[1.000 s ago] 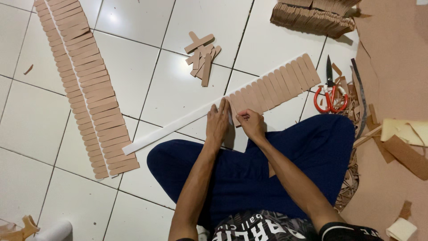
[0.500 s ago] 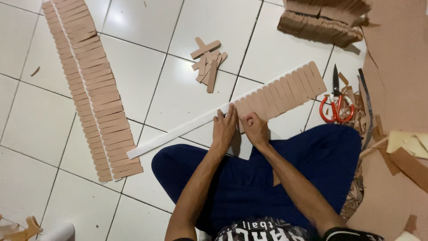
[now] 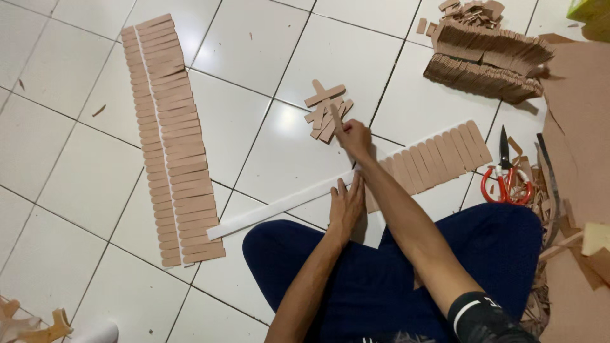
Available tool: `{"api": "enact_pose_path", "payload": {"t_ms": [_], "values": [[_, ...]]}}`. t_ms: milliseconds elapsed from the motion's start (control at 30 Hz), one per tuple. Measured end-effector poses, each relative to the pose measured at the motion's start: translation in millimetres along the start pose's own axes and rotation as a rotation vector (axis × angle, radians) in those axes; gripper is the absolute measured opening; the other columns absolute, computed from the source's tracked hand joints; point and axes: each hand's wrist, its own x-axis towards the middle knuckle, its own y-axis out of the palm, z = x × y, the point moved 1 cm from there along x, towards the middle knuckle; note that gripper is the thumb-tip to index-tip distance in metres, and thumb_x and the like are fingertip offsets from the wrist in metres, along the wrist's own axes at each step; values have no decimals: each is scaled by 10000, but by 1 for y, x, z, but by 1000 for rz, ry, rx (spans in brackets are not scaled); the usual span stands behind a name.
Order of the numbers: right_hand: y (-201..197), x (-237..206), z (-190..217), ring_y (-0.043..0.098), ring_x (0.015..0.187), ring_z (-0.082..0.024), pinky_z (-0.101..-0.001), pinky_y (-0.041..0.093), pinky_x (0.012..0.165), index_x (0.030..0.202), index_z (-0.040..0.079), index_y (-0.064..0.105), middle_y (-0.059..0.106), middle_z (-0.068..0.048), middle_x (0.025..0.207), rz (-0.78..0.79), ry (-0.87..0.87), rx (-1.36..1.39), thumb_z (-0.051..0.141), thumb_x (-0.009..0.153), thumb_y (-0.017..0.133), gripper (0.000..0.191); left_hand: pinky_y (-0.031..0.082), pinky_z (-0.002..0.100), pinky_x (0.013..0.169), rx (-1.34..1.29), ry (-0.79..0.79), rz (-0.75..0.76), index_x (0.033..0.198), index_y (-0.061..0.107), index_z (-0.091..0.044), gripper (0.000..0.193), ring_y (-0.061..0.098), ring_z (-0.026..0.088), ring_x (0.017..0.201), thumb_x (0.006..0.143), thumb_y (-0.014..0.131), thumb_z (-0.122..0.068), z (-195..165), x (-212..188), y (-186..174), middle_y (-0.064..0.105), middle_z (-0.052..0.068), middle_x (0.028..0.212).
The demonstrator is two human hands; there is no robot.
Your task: The person sits on the floor and uses scissors to cut a long strip of connected craft sticks into individual pieces. They repeatedly pick up the strip, cut sections, and place the cut pieces into a growing stack on the floor.
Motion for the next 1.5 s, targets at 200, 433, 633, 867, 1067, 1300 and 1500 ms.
{"api": "enact_pose_path", "payload": {"t_ms": [200, 433, 633, 867, 1067, 1300, 1500], "values": [[-66, -56, -63, 631, 619, -111, -276, 500, 516, 1161, 17, 750, 720, -53, 769, -72, -1, 156, 197, 968, 717, 266, 462, 515, 1047, 65, -41, 25, 1483, 472, 36, 562, 474, 422, 1369, 976, 543, -196, -3, -3, 11, 362, 244, 1606], [-58, -144, -146, 684, 745, -91, -254, 555, 632, 1161, 0, 726, 749, -73, 882, -90, -14, 312, 183, 930, 760, 296, 434, 462, 1063, -200, -100, -20, 1442, 460, 60, 587, 458, 356, 1393, 901, 567, -141, 6, -14, 4, 417, 239, 1534], [-35, -153, -155, 701, 752, -91, -253, 562, 644, 1098, 34, 762, 779, -58, 878, -30, 10, 255, 184, 909, 772, 241, 431, 441, 1075, -267, -124, 32, 1443, 456, 44, 554, 465, 325, 1387, 916, 558, -93, 10, -20, -2, 476, 192, 1505], [-25, -153, -145, 712, 772, -122, -284, 599, 643, 1087, 48, 759, 778, -77, 892, 101, 95, 267, 188, 913, 755, 223, 453, 421, 1061, -389, -189, -30, 1299, 537, 53, 359, 541, 341, 1320, 957, 543, -56, 17, -19, 3, 496, 237, 1493], [-26, -151, -145, 754, 823, -121, -270, 580, 737, 1062, 77, 780, 798, -63, 917, 54, -5, 90, 242, 904, 766, 229, 466, 429, 1023, -405, -176, -42, 1245, 557, 86, 339, 570, 351, 1272, 932, 533, -44, 17, -20, 4, 505, 259, 1458], [-28, -151, -139, 752, 797, -137, -282, 582, 715, 1056, 95, 785, 797, -53, 908, 67, 40, 32, 281, 898, 759, 246, 465, 431, 1036, -401, -188, -12, 1215, 563, 71, 302, 570, 342, 1282, 939, 537, -49, 16, -21, 6, 500, 248, 1471], [-29, -151, -133, 755, 796, -155, -299, 586, 710, 1029, 91, 792, 794, -63, 905, 47, 25, -9, 289, 887, 766, 244, 461, 428, 1040, -418, -179, -44, 1223, 561, 83, 304, 577, 356, 1265, 953, 522, -51, 17, -22, 9, 505, 263, 1465]]}}
